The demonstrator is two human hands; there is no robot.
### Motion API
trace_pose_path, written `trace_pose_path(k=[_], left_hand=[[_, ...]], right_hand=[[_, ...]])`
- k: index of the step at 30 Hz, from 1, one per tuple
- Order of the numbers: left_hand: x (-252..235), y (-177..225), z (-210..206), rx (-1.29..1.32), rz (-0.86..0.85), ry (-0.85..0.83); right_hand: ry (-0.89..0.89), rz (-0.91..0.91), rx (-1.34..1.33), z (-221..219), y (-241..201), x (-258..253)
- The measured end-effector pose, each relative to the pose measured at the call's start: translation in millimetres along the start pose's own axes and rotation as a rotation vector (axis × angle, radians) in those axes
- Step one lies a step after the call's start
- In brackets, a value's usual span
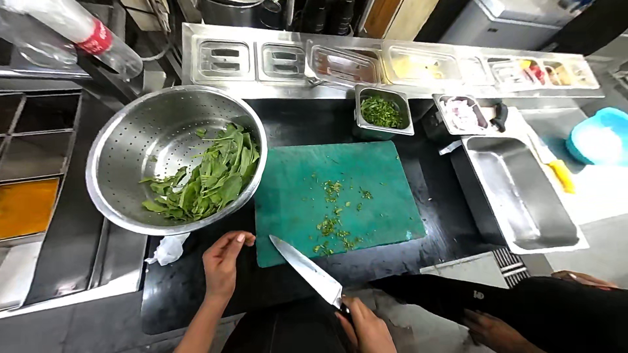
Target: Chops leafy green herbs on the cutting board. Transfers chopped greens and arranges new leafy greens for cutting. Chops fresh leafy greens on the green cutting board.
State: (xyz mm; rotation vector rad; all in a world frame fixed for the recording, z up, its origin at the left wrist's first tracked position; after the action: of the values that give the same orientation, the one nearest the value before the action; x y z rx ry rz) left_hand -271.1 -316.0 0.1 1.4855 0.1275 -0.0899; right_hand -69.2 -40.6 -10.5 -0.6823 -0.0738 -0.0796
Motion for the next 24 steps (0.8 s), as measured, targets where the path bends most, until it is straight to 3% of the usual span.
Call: trace_pose_path(k=[9,13,19,24], left_hand=[[-3,4,-1,0.027,-0.039,0.014],[-1,2,-5,0.038,-0.042,0.020],[-7,10,-10,0.046,-0.083,0.011],[-11,14,-12,0.061,-0.111,0.031]], right_hand=[[0.060,-0.075,-0.004,36,44,-30],[0.020,-0.271,-0.079,73,74,-67],[0.050,-0.460,-0.681,127,100,-114],[0.113,-0.622,-1.029,122,105,-130]])
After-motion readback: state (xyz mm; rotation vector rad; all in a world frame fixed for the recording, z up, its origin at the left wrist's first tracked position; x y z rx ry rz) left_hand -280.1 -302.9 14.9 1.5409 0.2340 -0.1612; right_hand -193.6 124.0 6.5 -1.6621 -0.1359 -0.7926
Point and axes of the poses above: each hand's wrist, its own x-axis away from the middle knuckle, its own z-axis out of the back of the hand, y = z × x, the point moved 7 cm from there along -x, towards the middle knuckle, and after that the axes turned 9 degrees about -x, right-handed, at the moved point
